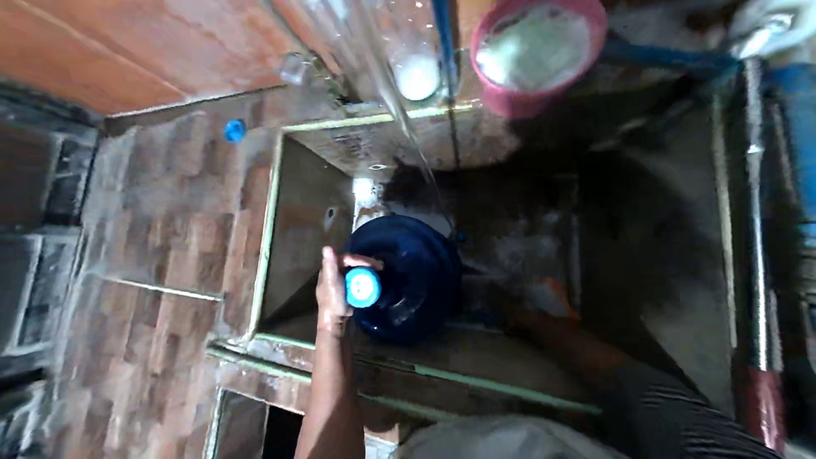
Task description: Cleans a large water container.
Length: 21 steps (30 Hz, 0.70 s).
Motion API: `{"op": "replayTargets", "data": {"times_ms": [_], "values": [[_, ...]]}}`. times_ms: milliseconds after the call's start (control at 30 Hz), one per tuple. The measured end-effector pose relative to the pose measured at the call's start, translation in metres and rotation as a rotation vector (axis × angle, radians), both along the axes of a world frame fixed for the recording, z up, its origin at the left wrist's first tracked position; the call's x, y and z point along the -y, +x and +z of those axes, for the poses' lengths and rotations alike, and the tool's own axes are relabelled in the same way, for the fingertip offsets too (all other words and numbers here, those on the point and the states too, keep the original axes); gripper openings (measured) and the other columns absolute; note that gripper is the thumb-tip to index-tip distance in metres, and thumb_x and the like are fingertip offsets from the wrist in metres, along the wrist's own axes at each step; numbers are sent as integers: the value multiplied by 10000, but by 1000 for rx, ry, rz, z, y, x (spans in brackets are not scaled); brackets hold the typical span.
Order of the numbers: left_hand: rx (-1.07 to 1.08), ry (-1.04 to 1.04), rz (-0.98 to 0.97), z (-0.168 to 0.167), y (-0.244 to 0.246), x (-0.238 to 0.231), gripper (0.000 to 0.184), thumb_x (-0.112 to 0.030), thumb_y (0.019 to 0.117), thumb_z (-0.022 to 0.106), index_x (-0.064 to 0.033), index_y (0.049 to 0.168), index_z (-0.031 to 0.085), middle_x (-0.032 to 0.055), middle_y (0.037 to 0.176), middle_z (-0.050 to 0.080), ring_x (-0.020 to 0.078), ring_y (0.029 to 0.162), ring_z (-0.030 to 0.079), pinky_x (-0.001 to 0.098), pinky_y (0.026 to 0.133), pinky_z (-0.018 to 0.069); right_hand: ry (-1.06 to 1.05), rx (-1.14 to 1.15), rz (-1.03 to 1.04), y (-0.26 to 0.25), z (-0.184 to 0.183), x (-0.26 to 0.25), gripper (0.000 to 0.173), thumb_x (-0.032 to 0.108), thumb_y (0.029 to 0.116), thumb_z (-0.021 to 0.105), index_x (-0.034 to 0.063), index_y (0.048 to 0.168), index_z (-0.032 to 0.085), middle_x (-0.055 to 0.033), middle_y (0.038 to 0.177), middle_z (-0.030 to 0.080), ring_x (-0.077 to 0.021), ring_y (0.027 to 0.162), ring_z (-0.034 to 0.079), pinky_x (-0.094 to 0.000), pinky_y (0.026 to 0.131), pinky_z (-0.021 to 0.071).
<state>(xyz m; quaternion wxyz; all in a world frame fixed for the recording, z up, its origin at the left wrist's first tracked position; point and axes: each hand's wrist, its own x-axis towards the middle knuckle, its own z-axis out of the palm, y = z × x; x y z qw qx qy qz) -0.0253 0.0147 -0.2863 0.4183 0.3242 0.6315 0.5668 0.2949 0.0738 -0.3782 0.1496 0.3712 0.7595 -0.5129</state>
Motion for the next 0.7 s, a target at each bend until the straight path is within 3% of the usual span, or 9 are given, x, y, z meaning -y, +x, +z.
{"op": "replayTargets", "data": {"times_ms": [67, 100, 133, 200, 300, 433, 500, 600, 700], "values": [[2, -35, 120, 5, 10, -2, 801, -447, 1088, 2, -91, 809, 663, 25, 796, 761, 147, 839, 750, 344, 858, 617, 58, 120, 71, 2, -70, -5, 507, 305, 1098, 472, -29, 1480, 474, -260, 1433, 552, -372, 1315, 548, -486, 1126, 418], [7, -35, 158, 6, 12, -1, 809, -427, 1084, -29, -80, 827, 655, 27, 793, 757, 140, 833, 746, 337, 849, 617, 209, 37, 17, 21, -110, -4, 505, 318, 1061, 514, -101, 1330, 596, -335, 1237, 653, -467, 1121, 660, -579, 957, 531], [20, -26, 180, 6, 12, 1, 830, -430, 1080, -54, -71, 852, 659, 29, 805, 757, 133, 843, 741, 333, 846, 612, 48, 205, -31, 27, -108, -21, 515, 311, 1084, 486, -106, 1380, 546, -357, 1327, 593, -503, 1229, 592, -619, 1040, 464], [72, 18, 197, 5, 13, 5, 858, -454, 1068, -86, -66, 886, 657, 33, 840, 763, 131, 880, 738, 337, 865, 601, -177, 399, -307, 33, -85, -54, 573, 380, 1117, 401, -67, 1466, 476, -324, 1451, 516, -451, 1353, 510, -595, 1136, 379], [120, 76, 210, 5, 19, 10, 873, -467, 1059, -103, -49, 916, 651, 38, 878, 756, 132, 920, 723, 336, 892, 582, -85, 243, -669, 33, -11, -67, 576, 413, 1088, 488, -57, 1421, 508, -326, 1289, 598, -432, 1135, 620, -586, 992, 479], [149, 134, 281, 3, 32, 9, 925, -525, 1028, -136, -24, 981, 641, 47, 899, 730, 136, 915, 698, 338, 879, 569, 184, -209, -630, -5, 94, -19, 431, 255, 1072, 547, -82, 1340, 566, -236, 1079, 669, -238, 875, 655, -417, 812, 556], [159, 167, 313, 2, 37, 8, 939, -546, 1012, -152, -34, 983, 634, 30, 881, 720, 119, 882, 689, 327, 848, 570, 310, -410, -513, -38, 101, 11, 415, 253, 1041, 574, -93, 1268, 609, -191, 1017, 705, -182, 864, 684, -365, 812, 578], [129, 193, 341, -1, 40, 7, 936, -522, 1019, -154, -1, 1017, 622, 29, 867, 708, 88, 851, 675, 313, 824, 568, 602, -629, -370, -96, 68, 26, 394, 266, 1006, 616, -106, 1124, 671, -217, 941, 733, -291, 847, 739, -462, 792, 606], [54, 145, 409, -1, 43, 10, 838, -404, 1070, -98, 109, 1219, 549, 149, 1062, 661, 102, 993, 633, 301, 934, 519, 739, -569, -318, -131, 61, 24, 439, 292, 999, 634, -126, 1126, 675, -262, 959, 734, -395, 872, 745, -548, 787, 598]]}}
